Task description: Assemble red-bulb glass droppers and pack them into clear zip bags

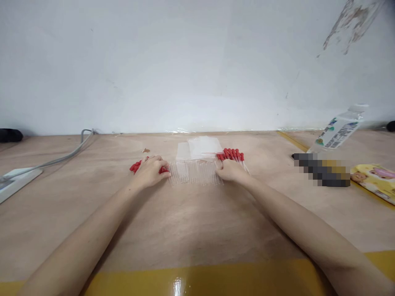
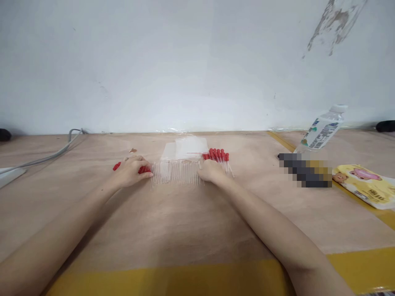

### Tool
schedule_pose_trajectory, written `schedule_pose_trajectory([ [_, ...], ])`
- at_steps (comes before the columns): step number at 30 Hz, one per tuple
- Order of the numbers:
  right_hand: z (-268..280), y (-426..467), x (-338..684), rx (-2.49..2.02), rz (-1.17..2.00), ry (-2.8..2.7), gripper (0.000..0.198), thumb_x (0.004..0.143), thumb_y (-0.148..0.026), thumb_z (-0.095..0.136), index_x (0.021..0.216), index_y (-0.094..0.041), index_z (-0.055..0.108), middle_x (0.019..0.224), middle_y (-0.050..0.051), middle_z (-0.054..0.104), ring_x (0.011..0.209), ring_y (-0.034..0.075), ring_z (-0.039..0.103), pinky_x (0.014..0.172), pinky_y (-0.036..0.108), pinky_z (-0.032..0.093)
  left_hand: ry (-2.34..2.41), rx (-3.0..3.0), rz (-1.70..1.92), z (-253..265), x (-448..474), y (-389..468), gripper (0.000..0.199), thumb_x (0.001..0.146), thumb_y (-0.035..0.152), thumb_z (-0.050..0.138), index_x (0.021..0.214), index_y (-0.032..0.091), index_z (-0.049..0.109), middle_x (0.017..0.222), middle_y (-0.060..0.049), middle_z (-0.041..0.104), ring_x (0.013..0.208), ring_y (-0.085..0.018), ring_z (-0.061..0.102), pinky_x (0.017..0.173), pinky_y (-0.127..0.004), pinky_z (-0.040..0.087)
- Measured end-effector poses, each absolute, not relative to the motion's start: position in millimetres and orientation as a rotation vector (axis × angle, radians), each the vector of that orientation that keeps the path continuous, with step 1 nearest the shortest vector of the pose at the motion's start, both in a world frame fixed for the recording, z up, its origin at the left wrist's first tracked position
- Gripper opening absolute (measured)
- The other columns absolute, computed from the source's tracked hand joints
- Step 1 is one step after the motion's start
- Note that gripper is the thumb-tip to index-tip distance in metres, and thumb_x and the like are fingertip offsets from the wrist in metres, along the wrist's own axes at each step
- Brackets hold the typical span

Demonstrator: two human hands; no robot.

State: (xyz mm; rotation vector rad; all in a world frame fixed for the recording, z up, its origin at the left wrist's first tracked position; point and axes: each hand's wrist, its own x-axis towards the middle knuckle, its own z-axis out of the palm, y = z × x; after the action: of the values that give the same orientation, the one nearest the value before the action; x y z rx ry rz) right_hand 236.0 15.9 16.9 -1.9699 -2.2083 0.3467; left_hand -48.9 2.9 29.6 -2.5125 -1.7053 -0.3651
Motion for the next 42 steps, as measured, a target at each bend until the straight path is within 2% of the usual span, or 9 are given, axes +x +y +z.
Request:
schedule_pose_trajectory([
  [4,17.3,15.3,240.5,-1.929,0.345,-2.198,0.024,0.077,-0.028,0.045,0.056,-0.017,0.049,0.063,0.009,0.06,0.066,0.021,0.059,0.054,0.026,0.035,-1.688,-2.488,-0.404,28.5,-49.1,5.3,0.015,0.078,0.032,0.055,0.075,0.02,0.065,0.085,-0.006,0.059,0.088,-0.024,0.052,0.081,-0.04,0.035],
  [10,9.3,2.6,256.3,-1.618,0.272,-2.107,0.011,0.083,-0.026,0.039,0.077,-0.018,0.043,0.071,0.005,0.059,0.063,0.016,0.054,0.057,0.025,0.036,-1.633,-2.512,-0.751,34.7,-42.8,1.1,0.016,0.082,0.029,0.05,0.078,0.017,0.059,0.08,-0.006,0.06,0.077,-0.02,0.055,0.067,-0.031,0.041],
  [13,-1.8,-9.4,262.6,-1.328,0.299,-2.095,0.008,0.084,-0.026,0.04,0.082,-0.019,0.042,0.067,0.002,0.056,0.056,0.014,0.051,0.053,0.024,0.036,-1.715,-2.577,-1.17,30.6,-23.4,-6.4,0.016,0.083,0.032,0.049,0.083,0.017,0.056,0.08,-0.005,0.062,0.075,-0.018,0.059,0.065,-0.03,0.044],
  [16,-14.0,-21.2,263.5,-1.152,0.292,-2.091,0.014,0.086,-0.026,0.04,0.094,-0.018,0.047,0.077,0.004,0.06,0.064,0.015,0.056,0.058,0.026,0.041,-1.855,-2.694,-1.806,15.1,3.8,-15.3,0.021,0.08,0.033,0.053,0.09,0.015,0.054,0.082,-0.005,0.064,0.079,-0.019,0.063,0.072,-0.032,0.048],
  [19,-22.5,-29.7,260.2,-1.033,0.211,-2.126,0.021,0.087,-0.025,0.04,0.103,-0.018,0.052,0.084,0.006,0.062,0.075,0.017,0.058,0.066,0.028,0.044,-1.981,-2.761,-2.199,-2.2,27.5,-25.7,0.028,0.075,0.03,0.059,0.098,0.013,0.055,0.094,-0.008,0.066,0.086,-0.019,0.064,0.083,-0.036,0.047],
  [23,-25.5,-34.9,254.9,-0.93,0.165,-2.182,0.023,0.088,-0.026,0.041,0.102,-0.018,0.056,0.082,0.006,0.062,0.074,0.016,0.057,0.065,0.028,0.045,-2.093,-2.839,-2.284,-11.1,40.9,-36.3,0.03,0.075,0.03,0.06,0.099,0.012,0.058,0.103,-0.01,0.065,0.09,-0.019,0.064,0.093,-0.039,0.042],
  [32,-19.7,-37.4,251.4,-0.945,0.213,-2.186,0.023,0.086,-0.026,0.043,0.099,-0.016,0.059,0.078,0.006,0.063,0.071,0.016,0.057,0.064,0.028,0.045,-2.148,-2.893,-2.286,-9.7,40.9,-39.2,0.026,0.074,0.028,0.061,0.096,0.014,0.061,0.103,-0.008,0.066,0.093,-0.019,0.063,0.094,-0.037,0.042],
  [38,-19.0,-40.5,246.1,-0.947,0.33,-2.185,0.022,0.085,-0.027,0.045,0.095,-0.016,0.061,0.069,0.004,0.062,0.061,0.013,0.055,0.058,0.026,0.044,-2.197,-2.861,-2.139,-13.3,44.6,-39.2,0.033,0.067,0.033,0.068,0.094,0.014,0.064,0.091,-0.008,0.07,0.085,-0.02,0.065,0.085,-0.037,0.047],
  [42,-19.0,-41.7,241.8,-0.911,0.398,-2.175,0.023,0.086,-0.029,0.044,0.094,-0.017,0.062,0.076,0.005,0.065,0.065,0.014,0.057,0.059,0.025,0.045,-2.106,-2.806,-2.278,-21.0,46.4,-36.2,0.034,0.064,0.038,0.069,0.086,0.013,0.067,0.082,-0.005,0.07,0.075,-0.018,0.065,0.078,-0.034,0.051],
])
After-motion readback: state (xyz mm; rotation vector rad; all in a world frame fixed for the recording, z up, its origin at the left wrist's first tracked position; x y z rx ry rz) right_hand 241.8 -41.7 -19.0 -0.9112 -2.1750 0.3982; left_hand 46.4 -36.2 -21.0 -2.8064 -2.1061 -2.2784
